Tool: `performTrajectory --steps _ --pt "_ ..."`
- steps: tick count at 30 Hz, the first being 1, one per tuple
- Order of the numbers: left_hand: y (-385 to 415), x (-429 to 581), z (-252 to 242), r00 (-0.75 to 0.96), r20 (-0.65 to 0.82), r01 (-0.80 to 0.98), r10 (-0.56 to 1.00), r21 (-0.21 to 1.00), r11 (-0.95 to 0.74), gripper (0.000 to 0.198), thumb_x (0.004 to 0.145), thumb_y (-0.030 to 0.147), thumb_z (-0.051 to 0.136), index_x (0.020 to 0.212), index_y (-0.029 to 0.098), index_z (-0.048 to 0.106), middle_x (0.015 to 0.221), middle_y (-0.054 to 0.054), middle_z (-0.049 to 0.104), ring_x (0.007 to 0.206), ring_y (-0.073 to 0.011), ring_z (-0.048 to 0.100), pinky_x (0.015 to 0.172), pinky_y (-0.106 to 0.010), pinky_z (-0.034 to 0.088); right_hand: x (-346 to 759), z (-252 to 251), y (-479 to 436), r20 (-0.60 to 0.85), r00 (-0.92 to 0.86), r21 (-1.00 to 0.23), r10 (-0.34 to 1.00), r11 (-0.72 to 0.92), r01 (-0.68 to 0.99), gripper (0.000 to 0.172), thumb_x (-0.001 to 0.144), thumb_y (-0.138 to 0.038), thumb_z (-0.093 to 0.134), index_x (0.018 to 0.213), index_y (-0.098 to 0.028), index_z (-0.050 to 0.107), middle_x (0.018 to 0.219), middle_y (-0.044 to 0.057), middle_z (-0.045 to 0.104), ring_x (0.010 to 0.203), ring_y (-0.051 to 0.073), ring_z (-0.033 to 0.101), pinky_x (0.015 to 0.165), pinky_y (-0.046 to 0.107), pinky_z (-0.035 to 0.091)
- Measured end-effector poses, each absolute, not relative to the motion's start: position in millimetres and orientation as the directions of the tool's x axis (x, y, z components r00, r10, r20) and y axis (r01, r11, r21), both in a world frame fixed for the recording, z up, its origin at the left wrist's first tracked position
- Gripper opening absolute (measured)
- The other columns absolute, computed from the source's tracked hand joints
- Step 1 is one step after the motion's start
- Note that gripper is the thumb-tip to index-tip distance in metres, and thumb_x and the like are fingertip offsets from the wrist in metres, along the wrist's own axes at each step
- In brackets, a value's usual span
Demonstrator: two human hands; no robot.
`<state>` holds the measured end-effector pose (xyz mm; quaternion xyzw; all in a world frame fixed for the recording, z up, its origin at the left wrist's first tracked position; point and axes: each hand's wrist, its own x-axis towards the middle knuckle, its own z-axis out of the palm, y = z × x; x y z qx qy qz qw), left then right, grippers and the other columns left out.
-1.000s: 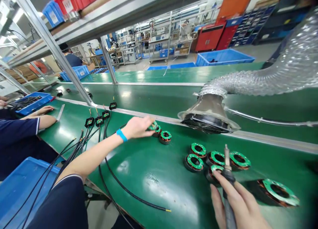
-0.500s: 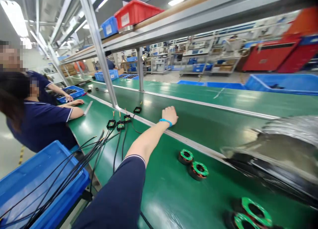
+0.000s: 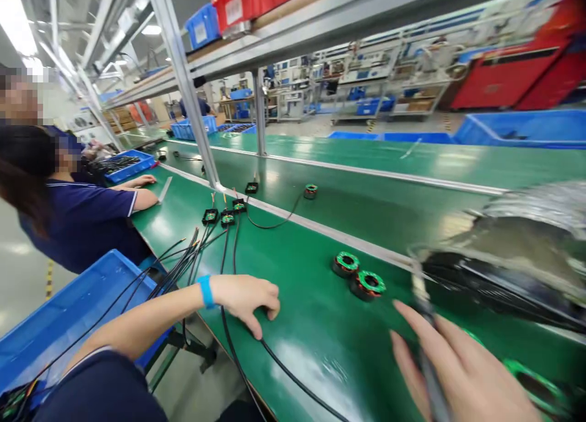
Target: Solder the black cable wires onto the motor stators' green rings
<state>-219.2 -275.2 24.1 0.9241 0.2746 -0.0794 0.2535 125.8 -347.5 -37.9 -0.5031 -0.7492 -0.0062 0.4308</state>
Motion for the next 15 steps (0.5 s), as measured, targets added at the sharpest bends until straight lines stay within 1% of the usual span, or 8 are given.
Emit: performTrajectory --steps 1,2,5,6,8,11,13,15 --pt "-285.0 -229.0 18.7 0.837 -0.246 0.545 0.488 0.452 -0.707 0.029 0.079 0.041 0.092 0.091 0.024 0.071 0.096 -0.002 0.066 0.091 -0.0208 0.065 0.069 -0.029 0.045 118.7 -33.4 -340.4 0.619 -0.178 -0.35 0.765 0.471 0.809 0.048 0.107 -0.052 0.046 0.146 -0.027 0.058 0.131 0.017 0.064 0.115 0.04 0.064 0.099 0.061 0.053" --pt "-293.5 -235.6 13.3 0.833 -0.209 0.545 0.512 0.466 -0.697 0.024 0.085 0.038 0.088 0.089 0.024 0.07 0.093 -0.002 0.066 0.091 -0.0199 0.064 0.074 -0.029 0.046 110.1 -30.2 -329.6 0.602 -0.222 -0.289 0.767 0.468 0.835 0.048 0.108 -0.049 0.042 0.147 -0.024 0.056 0.13 0.018 0.064 0.112 0.039 0.065 0.097 0.059 0.055" --pt "-312.9 -239.1 1.0 0.791 -0.117 0.584 0.6 0.437 -0.684 0.019 0.095 0.034 0.078 0.087 0.022 0.066 0.088 -0.001 0.065 0.089 -0.0182 0.062 0.082 -0.028 0.046 81.9 -29.9 -285.2 0.591 -0.268 -0.18 0.761 0.448 0.876 0.041 0.109 -0.036 0.039 0.144 -0.019 0.053 0.125 0.018 0.065 0.111 0.035 0.066 0.103 0.056 0.052" --pt "-317.4 -237.0 -1.0 0.774 -0.099 0.604 0.625 0.412 -0.682 0.019 0.097 0.034 0.076 0.088 0.021 0.066 0.089 -0.002 0.065 0.089 -0.0186 0.061 0.082 -0.029 0.045 74.0 -32.5 -270.3 0.586 -0.28 -0.163 0.76 0.45 0.878 0.04 0.108 -0.033 0.04 0.143 -0.018 0.052 0.124 0.017 0.065 0.109 0.034 0.066 0.101 0.054 0.052" --pt "-323.6 -230.7 -2.0 0.748 -0.077 0.635 0.659 0.371 -0.678 0.018 0.098 0.033 0.074 0.091 0.02 0.065 0.091 -0.003 0.065 0.09 -0.0198 0.06 0.082 -0.03 0.044 63.2 -40.0 -244.9 0.564 -0.293 -0.162 0.772 0.452 0.877 0.037 0.107 -0.028 0.041 0.141 -0.016 0.052 0.123 0.017 0.066 0.104 0.032 0.066 0.093 0.049 0.054" --pt "-328.7 -216.4 -0.3 0.746 -0.05 0.642 0.665 0.324 -0.695 0.019 0.097 0.035 0.076 0.097 0.019 0.065 0.101 -0.005 0.067 0.095 -0.0218 0.06 0.086 -0.033 0.044 60.5 -51.6 -223.8 0.539 -0.303 -0.168 0.786 0.453 0.876 0.034 0.106 -0.02 0.037 0.134 -0.015 0.056 0.116 0.016 0.068 0.099 0.03 0.065 0.082 0.043 0.053" --pt "-331.9 -200.9 -1.5 0.777 -0.031 0.609 0.628 0.288 -0.739 0.028 0.095 0.042 0.078 0.106 0.019 0.066 0.107 -0.007 0.068 0.098 -0.0232 0.06 0.087 -0.035 0.045 65.3 -56.7 -222.0 0.534 -0.314 -0.16 0.785 0.458 0.874 0.034 0.106 -0.019 0.036 0.132 -0.014 0.058 0.115 0.015 0.068 0.101 0.03 0.064 0.081 0.042 0.053" --pt "-336.7 -179.5 -6.6 0.828 -0.014 0.544 0.56 0.258 -0.798 0.038 0.094 0.049 0.077 0.113 0.018 0.066 0.108 -0.008 0.067 0.099 -0.0245 0.061 0.086 -0.036 0.047 73.3 -59.8 -228.2 0.533 -0.321 -0.153 0.782 0.463 0.873 0.035 0.107 -0.02 0.037 0.133 -0.014 0.059 0.116 0.015 0.067 0.104 0.03 0.063 0.084 0.042 0.053"
